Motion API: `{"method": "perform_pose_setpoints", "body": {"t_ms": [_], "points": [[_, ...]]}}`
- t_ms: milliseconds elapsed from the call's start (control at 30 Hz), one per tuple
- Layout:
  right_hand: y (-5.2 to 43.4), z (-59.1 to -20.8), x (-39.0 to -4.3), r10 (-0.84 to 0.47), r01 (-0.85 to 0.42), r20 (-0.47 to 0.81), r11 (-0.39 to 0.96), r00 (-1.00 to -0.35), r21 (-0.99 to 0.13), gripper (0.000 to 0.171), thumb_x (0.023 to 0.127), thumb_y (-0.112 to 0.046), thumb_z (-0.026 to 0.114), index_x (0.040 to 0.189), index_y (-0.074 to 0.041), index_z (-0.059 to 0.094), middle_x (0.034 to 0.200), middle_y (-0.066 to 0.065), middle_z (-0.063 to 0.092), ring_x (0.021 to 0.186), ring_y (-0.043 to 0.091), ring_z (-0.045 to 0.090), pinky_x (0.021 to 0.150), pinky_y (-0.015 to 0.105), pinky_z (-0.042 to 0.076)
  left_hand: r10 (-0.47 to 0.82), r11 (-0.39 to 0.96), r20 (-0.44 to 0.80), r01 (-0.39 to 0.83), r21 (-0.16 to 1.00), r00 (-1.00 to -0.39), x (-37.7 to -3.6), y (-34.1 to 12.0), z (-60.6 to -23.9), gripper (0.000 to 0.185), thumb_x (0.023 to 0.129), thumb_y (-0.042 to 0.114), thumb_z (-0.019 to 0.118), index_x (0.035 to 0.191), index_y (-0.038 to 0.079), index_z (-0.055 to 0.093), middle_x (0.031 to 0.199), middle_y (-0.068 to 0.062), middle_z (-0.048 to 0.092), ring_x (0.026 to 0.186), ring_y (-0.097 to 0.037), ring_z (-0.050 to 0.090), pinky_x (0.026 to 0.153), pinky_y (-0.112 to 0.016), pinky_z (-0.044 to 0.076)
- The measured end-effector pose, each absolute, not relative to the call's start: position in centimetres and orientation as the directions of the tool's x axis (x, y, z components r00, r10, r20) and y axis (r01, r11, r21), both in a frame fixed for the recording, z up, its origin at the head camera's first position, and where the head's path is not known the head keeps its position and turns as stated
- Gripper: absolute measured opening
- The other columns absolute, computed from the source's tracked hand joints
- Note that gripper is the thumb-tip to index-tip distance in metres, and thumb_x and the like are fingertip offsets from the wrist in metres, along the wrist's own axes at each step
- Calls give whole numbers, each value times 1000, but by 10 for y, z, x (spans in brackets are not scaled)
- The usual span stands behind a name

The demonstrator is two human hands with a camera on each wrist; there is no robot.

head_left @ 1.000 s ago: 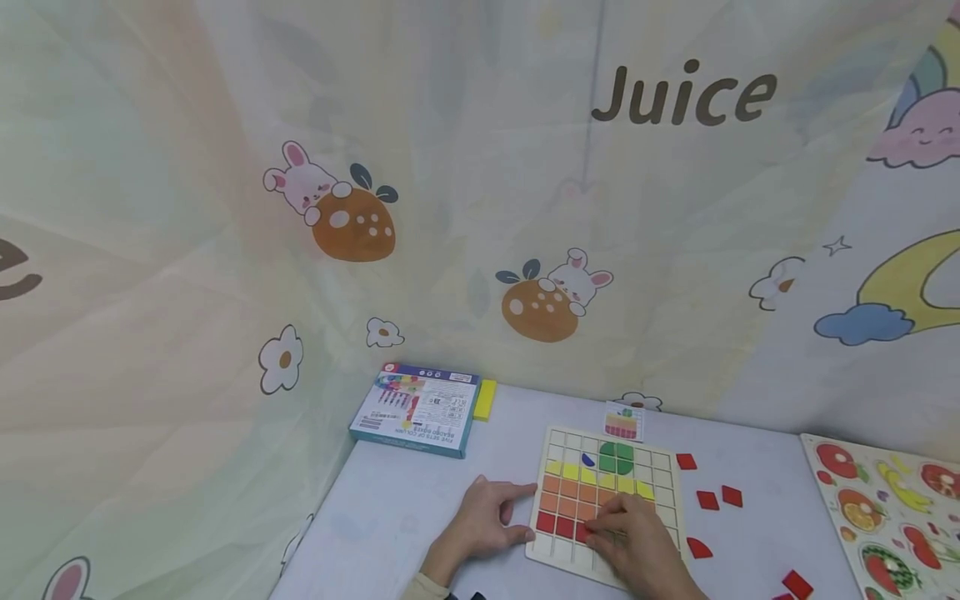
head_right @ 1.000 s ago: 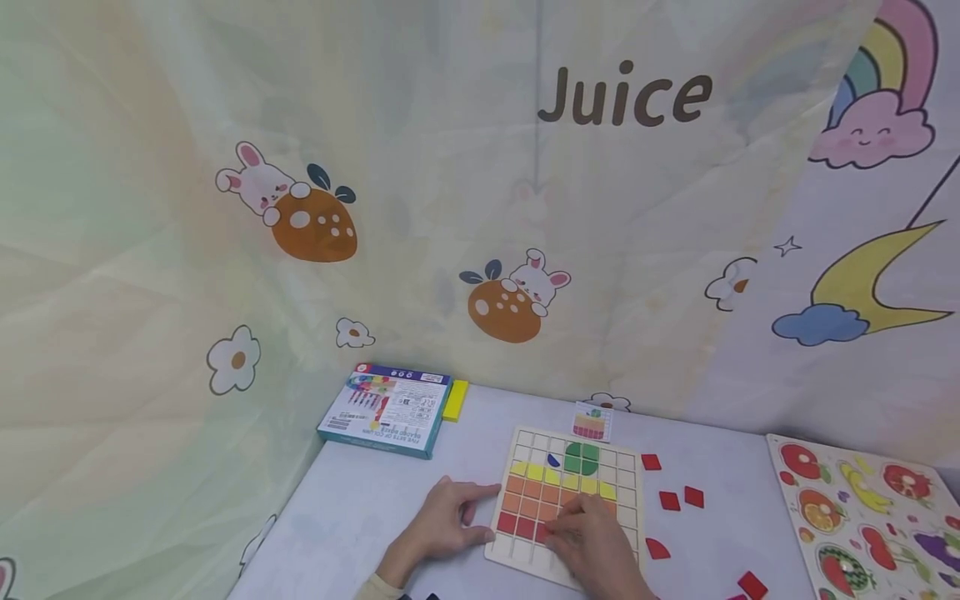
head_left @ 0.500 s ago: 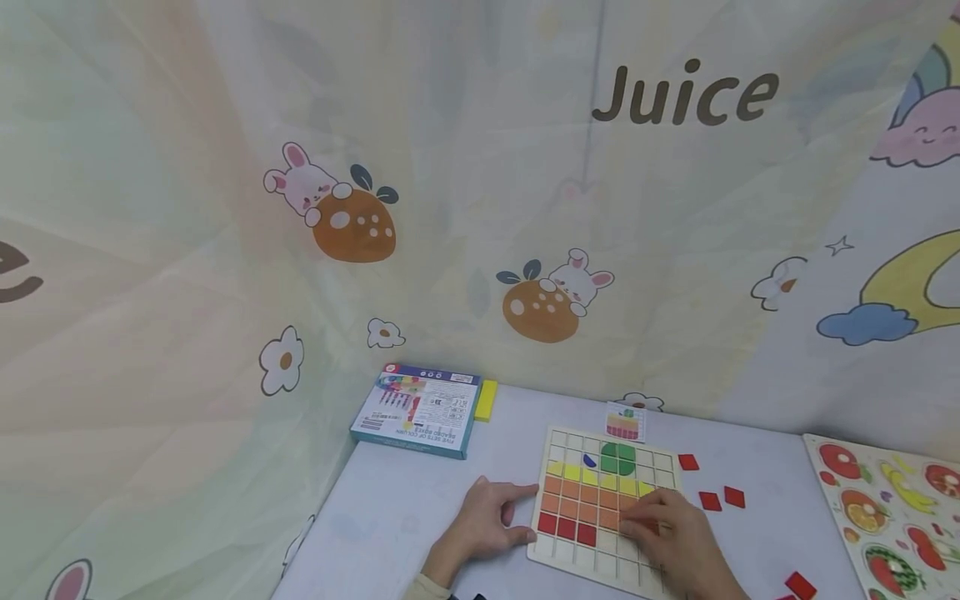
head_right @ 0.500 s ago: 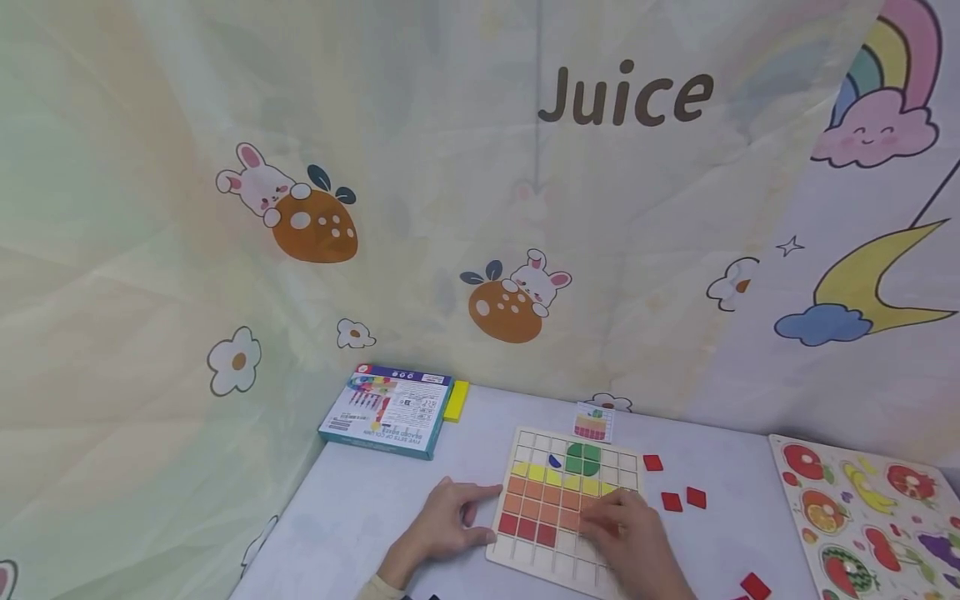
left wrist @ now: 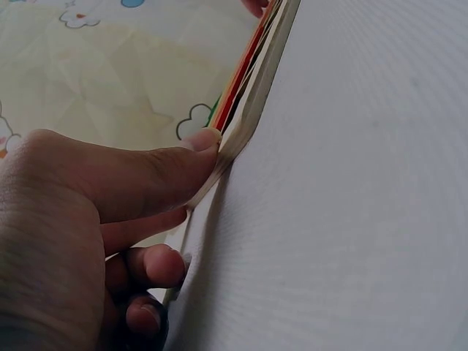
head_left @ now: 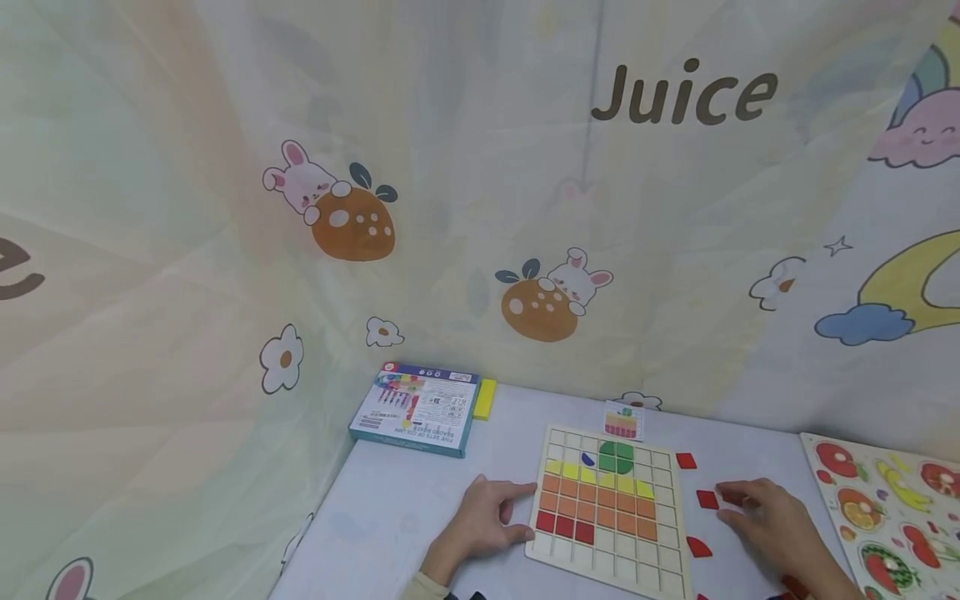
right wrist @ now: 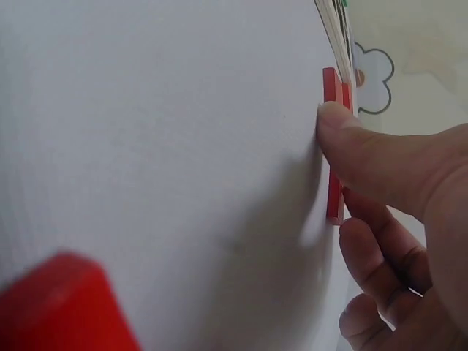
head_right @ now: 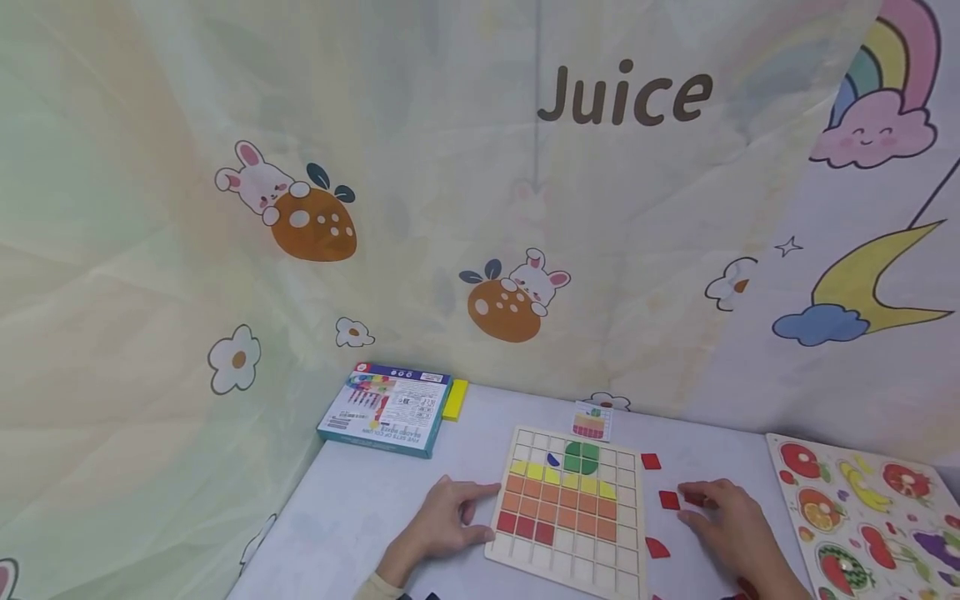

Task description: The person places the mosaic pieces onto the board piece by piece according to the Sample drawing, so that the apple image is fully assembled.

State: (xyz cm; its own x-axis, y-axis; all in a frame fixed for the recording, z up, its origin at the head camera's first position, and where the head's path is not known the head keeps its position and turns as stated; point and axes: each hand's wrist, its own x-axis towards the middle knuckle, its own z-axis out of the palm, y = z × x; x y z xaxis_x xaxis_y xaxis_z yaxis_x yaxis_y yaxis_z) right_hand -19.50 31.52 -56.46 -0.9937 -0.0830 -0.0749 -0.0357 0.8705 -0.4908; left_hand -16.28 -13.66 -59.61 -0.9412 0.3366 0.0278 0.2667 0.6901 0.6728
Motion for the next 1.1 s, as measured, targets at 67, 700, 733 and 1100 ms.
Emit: {"method": "perform_pose_setpoints", "body": {"t_ms": [67,700,733,1100], "points": [[315,-566,-196,-90,-53,-53,871,-994,-488,44,84,-21,90,122,-1,76,105,11,71,94,25,64,81,48,57,333,692,19,258,675,-943,-163,-136,-596,62,78,40,90,137,33,72,60,18,49,56,0,39,70,-24,27],[301,-562,-192,-103,-26,-120,855,-987,-518,38,90,-24,85,116,0,71,105,7,69,93,21,61,82,46,58,352,683,32,280,675,-935,-163,-136,-593,62,78,40,89,137,33,72,59,19,48,55,0,38,67,-24,26],[297,-560,-190,-98,-20,-121,849,-988,-528,38,91,-24,84,117,1,70,105,8,69,93,21,60,81,44,58,353,682,34,282,674,-935,-163,-136,-594,62,78,40,89,137,32,72,59,19,47,55,0,38,67,-24,26],[236,-546,-160,-116,20,-185,795,-976,-606,39,86,-33,88,115,-13,71,106,-1,65,98,19,55,75,26,56,341,693,10,259,673,-940,-163,-137,-593,62,79,40,89,138,33,72,59,18,48,55,-1,39,69,-24,26]]}}
